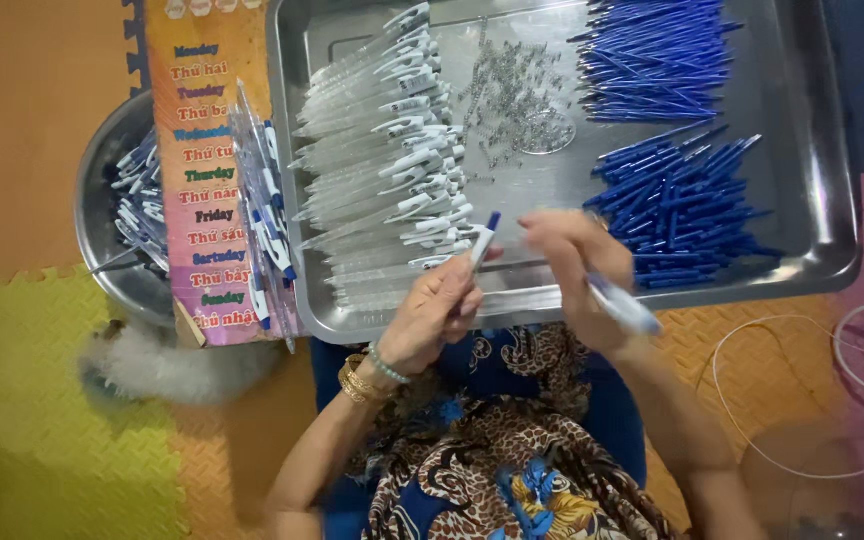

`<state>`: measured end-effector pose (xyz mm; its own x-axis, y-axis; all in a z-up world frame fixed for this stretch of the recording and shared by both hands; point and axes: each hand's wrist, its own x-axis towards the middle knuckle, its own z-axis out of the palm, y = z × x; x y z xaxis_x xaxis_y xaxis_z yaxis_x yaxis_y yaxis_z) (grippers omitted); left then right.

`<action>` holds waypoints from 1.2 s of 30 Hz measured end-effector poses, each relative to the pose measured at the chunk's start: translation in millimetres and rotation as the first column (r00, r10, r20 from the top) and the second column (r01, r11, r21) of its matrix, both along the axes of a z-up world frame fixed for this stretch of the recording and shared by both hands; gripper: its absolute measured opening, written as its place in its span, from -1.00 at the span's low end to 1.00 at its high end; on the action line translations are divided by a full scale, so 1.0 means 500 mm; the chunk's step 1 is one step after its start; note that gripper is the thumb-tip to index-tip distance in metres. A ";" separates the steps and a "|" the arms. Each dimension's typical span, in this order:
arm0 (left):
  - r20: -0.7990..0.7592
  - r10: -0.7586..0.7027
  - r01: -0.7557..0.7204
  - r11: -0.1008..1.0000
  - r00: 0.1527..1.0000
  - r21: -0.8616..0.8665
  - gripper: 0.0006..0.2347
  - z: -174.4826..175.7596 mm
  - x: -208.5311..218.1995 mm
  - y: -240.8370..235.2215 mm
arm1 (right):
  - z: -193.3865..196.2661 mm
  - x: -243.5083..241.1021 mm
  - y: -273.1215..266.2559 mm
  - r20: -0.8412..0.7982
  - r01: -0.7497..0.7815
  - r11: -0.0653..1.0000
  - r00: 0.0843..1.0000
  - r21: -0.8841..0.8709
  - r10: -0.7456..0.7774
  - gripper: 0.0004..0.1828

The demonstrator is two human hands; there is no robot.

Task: The person assembles pens by inserting blue ink cartridges into white pen bodies. They pick up a pen body and a cartridge from a metal tray, insert the cartridge, and place the assembled pen into a metal bowl.

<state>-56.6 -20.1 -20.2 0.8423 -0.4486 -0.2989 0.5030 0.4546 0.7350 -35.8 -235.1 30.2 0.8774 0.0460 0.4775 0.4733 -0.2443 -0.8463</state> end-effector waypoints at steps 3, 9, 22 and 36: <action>0.017 -0.058 0.058 0.998 0.998 -0.005 -0.63 -0.023 0.010 -0.003 | -0.008 0.035 0.004 -0.230 -0.183 0.972 0.949 0.150 0.215 -0.65; 0.055 -0.131 0.132 0.991 0.990 -0.011 -0.68 -0.104 0.028 -0.001 | -0.005 0.064 0.001 -0.379 -0.202 0.967 0.892 0.155 0.247 -0.68; 0.048 -0.259 0.244 0.946 0.965 0.214 -0.61 0.026 0.082 0.042 | 0.014 0.138 -0.067 -0.310 0.087 0.993 0.949 0.077 -0.059 -0.58; -0.078 -0.829 -0.406 -0.351 0.555 0.844 -0.57 0.027 0.335 -0.124 | -0.081 0.169 -0.159 0.055 0.238 0.830 0.968 -0.505 -0.244 -0.64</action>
<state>110.9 -82.2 -6.5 0.8662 -0.4101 -0.2855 -0.4396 -0.8971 -0.0452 48.9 -314.6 -10.3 0.8977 0.0641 0.4359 0.3344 -0.7433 -0.5794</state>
